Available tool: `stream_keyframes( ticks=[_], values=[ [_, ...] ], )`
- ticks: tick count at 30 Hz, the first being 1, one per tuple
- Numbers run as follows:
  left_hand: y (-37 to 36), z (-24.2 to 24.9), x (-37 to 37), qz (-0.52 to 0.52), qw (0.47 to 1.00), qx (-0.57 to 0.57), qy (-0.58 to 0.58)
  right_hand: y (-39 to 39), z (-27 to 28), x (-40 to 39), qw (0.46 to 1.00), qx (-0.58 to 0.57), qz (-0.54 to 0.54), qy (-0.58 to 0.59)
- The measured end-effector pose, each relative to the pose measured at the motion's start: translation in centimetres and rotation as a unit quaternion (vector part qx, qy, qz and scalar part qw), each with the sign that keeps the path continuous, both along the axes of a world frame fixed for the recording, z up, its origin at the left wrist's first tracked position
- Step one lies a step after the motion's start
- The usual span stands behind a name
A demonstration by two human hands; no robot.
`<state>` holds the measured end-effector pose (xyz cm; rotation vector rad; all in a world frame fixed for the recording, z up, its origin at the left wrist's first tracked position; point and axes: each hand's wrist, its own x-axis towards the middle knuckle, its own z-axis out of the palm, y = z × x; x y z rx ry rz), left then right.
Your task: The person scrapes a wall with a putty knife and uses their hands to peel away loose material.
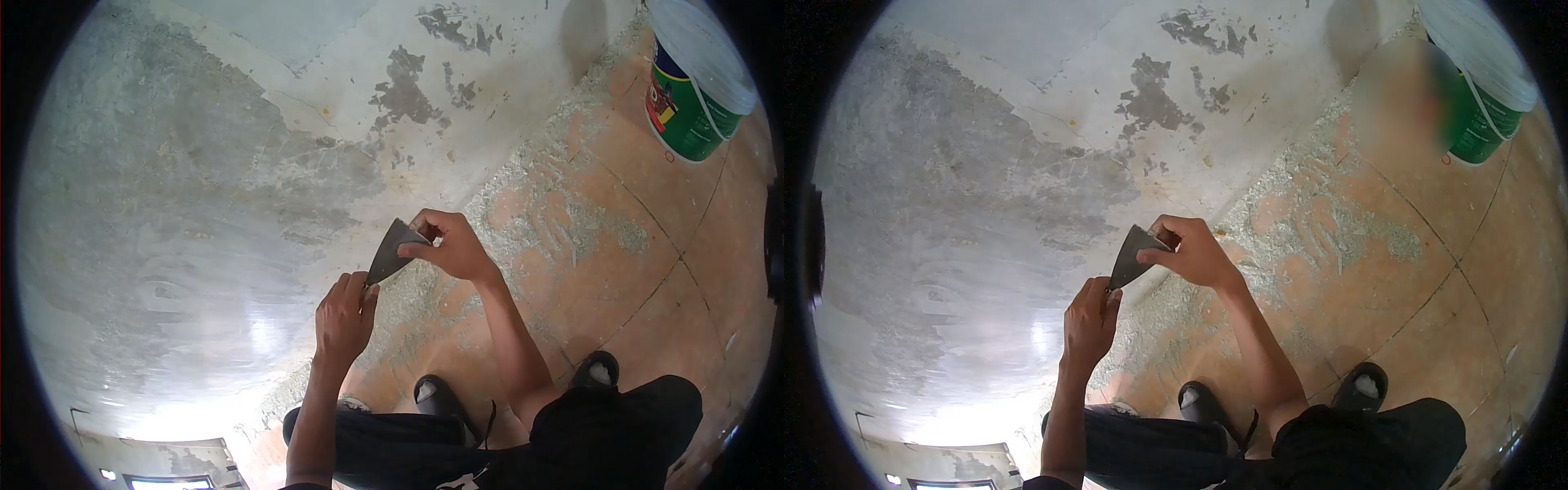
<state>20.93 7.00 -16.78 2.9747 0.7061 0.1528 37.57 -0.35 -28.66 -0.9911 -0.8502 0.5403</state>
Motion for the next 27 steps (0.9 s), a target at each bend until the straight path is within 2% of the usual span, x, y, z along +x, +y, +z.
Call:
stream_keyframes(
  ticks=[2, 3, 5, 8, 9, 10, 11, 13, 15, 16, 18, 21, 24, 27],
  values=[
    [-0.1, 0.2, -0.1, -0.004, 1.000, 0.013, -0.004, 0.0, -0.3, -0.1, 0.997, -0.002, -0.012, 0.079],
    [-0.1, 0.2, -0.2, -0.004, 1.000, 0.012, -0.004, -0.1, -0.2, -0.1, 0.997, -0.003, -0.012, 0.079],
    [-0.1, 0.0, -0.1, -0.021, 0.999, 0.020, -0.024, -0.4, 0.1, 0.1, 0.987, 0.028, 0.026, 0.155],
    [0.4, -0.8, -0.3, -0.060, 0.995, 0.050, -0.068, 0.1, -0.6, 0.3, 0.983, 0.060, 0.046, 0.167],
    [-0.1, -0.4, -0.2, -0.035, 0.997, 0.031, -0.059, 0.5, -1.2, 0.3, 0.978, 0.077, 0.063, 0.181],
    [0.1, -0.5, -0.3, -0.022, 0.999, 0.015, -0.046, 0.9, -2.0, 0.2, 0.958, 0.131, 0.072, 0.245],
    [0.4, -0.8, -0.5, -0.024, 0.997, 0.022, -0.067, 0.9, -2.1, 0.2, 0.953, 0.123, 0.052, 0.271],
    [-0.1, -0.3, -0.2, -0.001, 0.999, 0.028, -0.031, 0.1, -1.5, 0.6, 0.963, 0.094, 0.047, 0.247],
    [0.1, -0.6, -0.3, 0.000, 0.999, 0.026, -0.022, -0.3, -0.4, 0.4, 0.997, 0.036, -0.021, 0.062],
    [-0.1, -0.6, 0.0, -0.001, 0.999, 0.027, -0.023, -0.2, -0.6, 0.5, 0.997, 0.037, -0.022, 0.061],
    [-0.7, -0.4, 0.0, -0.001, 1.000, 0.023, -0.012, 0.1, -0.8, 0.0, 0.999, -0.025, -0.017, -0.027],
    [-0.7, -0.4, 0.2, -0.020, 0.999, 0.021, -0.026, 0.2, -1.3, 0.4, 0.999, 0.023, 0.011, 0.042],
    [-1.7, 0.1, 0.7, 0.008, 1.000, -0.016, -0.016, -0.4, -1.2, 0.9, 0.993, -0.003, 0.044, 0.109],
    [-1.4, -0.4, 0.5, -0.002, 1.000, -0.007, -0.018, -0.2, -1.6, 0.9, 0.993, -0.004, 0.050, 0.106]
  ],
)
